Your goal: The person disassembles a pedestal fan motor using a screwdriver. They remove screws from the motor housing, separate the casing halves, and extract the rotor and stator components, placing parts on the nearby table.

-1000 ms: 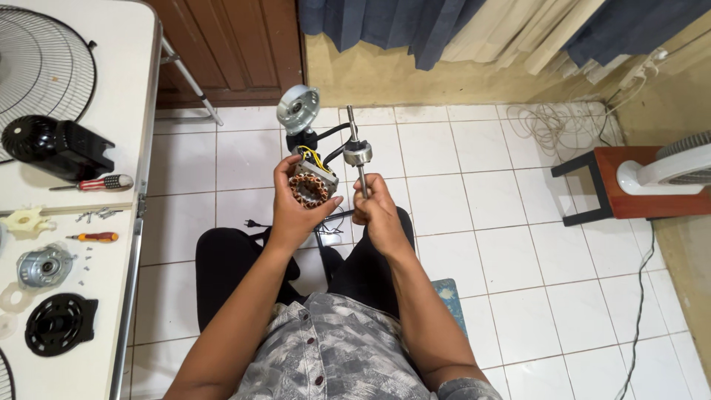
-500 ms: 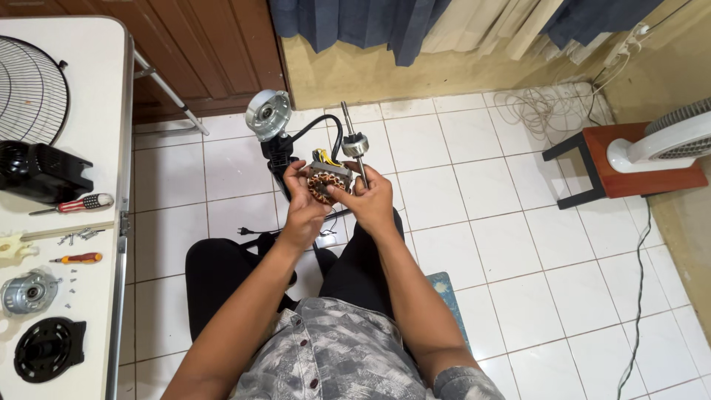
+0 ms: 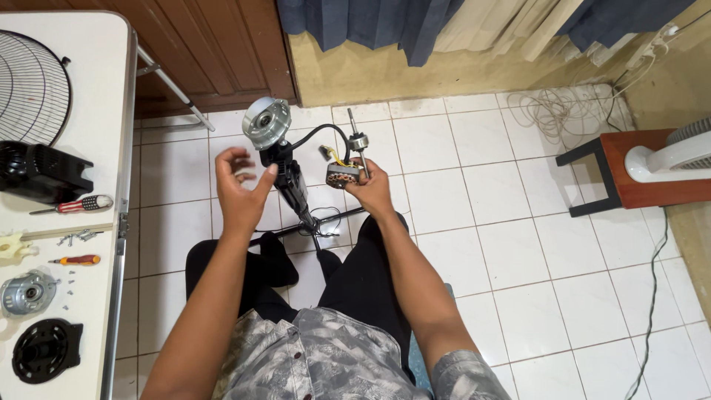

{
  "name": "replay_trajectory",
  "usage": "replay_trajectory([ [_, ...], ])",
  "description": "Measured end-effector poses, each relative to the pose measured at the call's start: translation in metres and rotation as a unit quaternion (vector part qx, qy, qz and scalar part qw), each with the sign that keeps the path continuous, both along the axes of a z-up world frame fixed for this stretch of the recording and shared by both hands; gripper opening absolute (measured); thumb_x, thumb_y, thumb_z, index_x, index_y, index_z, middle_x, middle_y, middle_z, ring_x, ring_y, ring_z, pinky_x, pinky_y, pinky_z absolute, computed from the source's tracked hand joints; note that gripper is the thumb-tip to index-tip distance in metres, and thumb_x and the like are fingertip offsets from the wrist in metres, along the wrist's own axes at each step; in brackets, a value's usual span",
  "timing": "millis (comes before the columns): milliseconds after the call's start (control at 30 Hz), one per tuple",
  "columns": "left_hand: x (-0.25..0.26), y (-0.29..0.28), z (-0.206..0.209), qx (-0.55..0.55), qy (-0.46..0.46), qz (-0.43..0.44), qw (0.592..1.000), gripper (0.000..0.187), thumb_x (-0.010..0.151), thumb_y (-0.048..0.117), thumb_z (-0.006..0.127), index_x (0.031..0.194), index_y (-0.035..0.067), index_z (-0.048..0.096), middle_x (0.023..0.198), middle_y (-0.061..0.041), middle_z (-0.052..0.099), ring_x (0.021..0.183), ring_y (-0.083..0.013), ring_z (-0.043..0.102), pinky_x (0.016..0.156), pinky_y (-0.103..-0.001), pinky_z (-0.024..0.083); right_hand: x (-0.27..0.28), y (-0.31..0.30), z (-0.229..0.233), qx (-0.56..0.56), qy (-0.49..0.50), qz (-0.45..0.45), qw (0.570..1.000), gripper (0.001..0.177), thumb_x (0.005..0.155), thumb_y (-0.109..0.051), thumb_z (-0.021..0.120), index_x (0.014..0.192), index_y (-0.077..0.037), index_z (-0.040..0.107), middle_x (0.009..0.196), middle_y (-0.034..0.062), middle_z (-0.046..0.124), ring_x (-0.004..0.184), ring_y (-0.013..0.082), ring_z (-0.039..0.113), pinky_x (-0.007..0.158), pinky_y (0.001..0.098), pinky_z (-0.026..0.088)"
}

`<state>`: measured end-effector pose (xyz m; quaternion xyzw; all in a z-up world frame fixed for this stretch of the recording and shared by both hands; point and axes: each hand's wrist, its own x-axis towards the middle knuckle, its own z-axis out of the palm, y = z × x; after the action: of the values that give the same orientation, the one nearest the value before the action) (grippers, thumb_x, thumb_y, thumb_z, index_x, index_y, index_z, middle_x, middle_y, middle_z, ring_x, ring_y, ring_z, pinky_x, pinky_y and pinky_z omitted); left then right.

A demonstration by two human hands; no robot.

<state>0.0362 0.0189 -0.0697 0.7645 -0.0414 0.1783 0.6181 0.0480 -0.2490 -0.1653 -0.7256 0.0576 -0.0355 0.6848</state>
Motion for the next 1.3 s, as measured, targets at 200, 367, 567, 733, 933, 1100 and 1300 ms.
replay_trajectory([
  [200,0.021,-0.005,0.008,0.048,0.053,-0.099,0.993,0.082,0.083,0.018,0.088,0.146,-0.001,0.039,0.134,-0.015,0.057,0.124,-0.0241,0.057,0.104,-0.039,0.049,0.017,0.018,-0.058,0.028,0.019,0.000,0.999,0.054,0.072,0.005,0.075,0.124,-0.001,0.066,0.066,-0.0115,0.040,0.057,-0.0005,0.035,0.052,0.0171,0.033],
  [367,0.022,-0.002,0.003,-0.038,0.105,-0.160,0.981,0.071,0.087,0.015,0.082,0.146,0.000,0.044,0.131,-0.011,0.063,0.121,-0.0199,0.063,0.108,-0.035,0.051,0.019,0.038,-0.083,0.093,0.051,0.008,0.994,0.057,0.073,0.013,0.072,0.127,0.000,0.060,0.090,-0.0013,0.065,0.079,0.0046,0.062,0.066,0.0194,0.050],
  [567,0.022,0.001,0.006,-0.044,0.113,-0.179,0.976,0.071,0.083,0.012,0.085,0.142,0.000,0.047,0.131,-0.011,0.064,0.123,-0.0203,0.064,0.108,-0.036,0.051,0.020,0.052,-0.095,0.133,0.052,0.019,0.990,0.060,0.076,0.016,0.068,0.132,-0.001,0.056,0.107,0.0071,0.073,0.094,0.0093,0.072,0.075,0.0212,0.056],
  [733,0.023,0.001,0.004,-0.045,0.109,-0.177,0.977,0.070,0.084,0.012,0.085,0.142,0.000,0.048,0.131,-0.011,0.064,0.124,-0.0204,0.064,0.110,-0.036,0.051,0.017,0.057,-0.093,-0.008,0.074,-0.011,0.997,0.066,0.073,0.013,0.072,0.136,-0.007,0.064,0.086,-0.0031,0.060,0.061,0.0050,0.040,0.056,0.0201,0.039],
  [933,0.022,0.000,0.006,-0.054,0.104,-0.179,0.977,0.071,0.083,0.012,0.086,0.142,-0.001,0.048,0.132,-0.011,0.065,0.124,-0.0204,0.064,0.110,-0.036,0.051,0.015,0.054,-0.089,-0.076,0.106,-0.023,0.991,0.069,0.072,0.004,0.078,0.138,-0.010,0.060,0.062,-0.0047,0.043,0.054,0.0049,0.039,0.053,0.0212,0.038],
  [1100,0.022,-0.001,0.012,-0.030,0.107,-0.168,0.979,0.075,0.081,0.015,0.087,0.143,0.000,0.048,0.132,-0.012,0.067,0.123,-0.0213,0.066,0.111,-0.036,0.051,0.006,0.039,-0.079,-0.090,0.086,-0.033,0.992,0.047,0.076,-0.001,0.072,0.123,-0.008,0.069,0.060,-0.0053,0.043,0.053,0.0067,0.039,0.050,0.0250,0.036],
  [1300,0.021,0.002,0.008,0.018,0.093,-0.160,0.983,0.096,0.072,0.020,0.092,0.147,-0.001,0.038,0.131,-0.014,0.064,0.124,-0.0230,0.063,0.109,-0.037,0.048,-0.012,0.028,-0.051,-0.110,0.104,-0.066,0.986,0.034,0.080,-0.006,0.072,0.114,-0.007,0.070,0.056,-0.0056,0.046,0.050,0.0058,0.042,0.051,0.0248,0.038],
])
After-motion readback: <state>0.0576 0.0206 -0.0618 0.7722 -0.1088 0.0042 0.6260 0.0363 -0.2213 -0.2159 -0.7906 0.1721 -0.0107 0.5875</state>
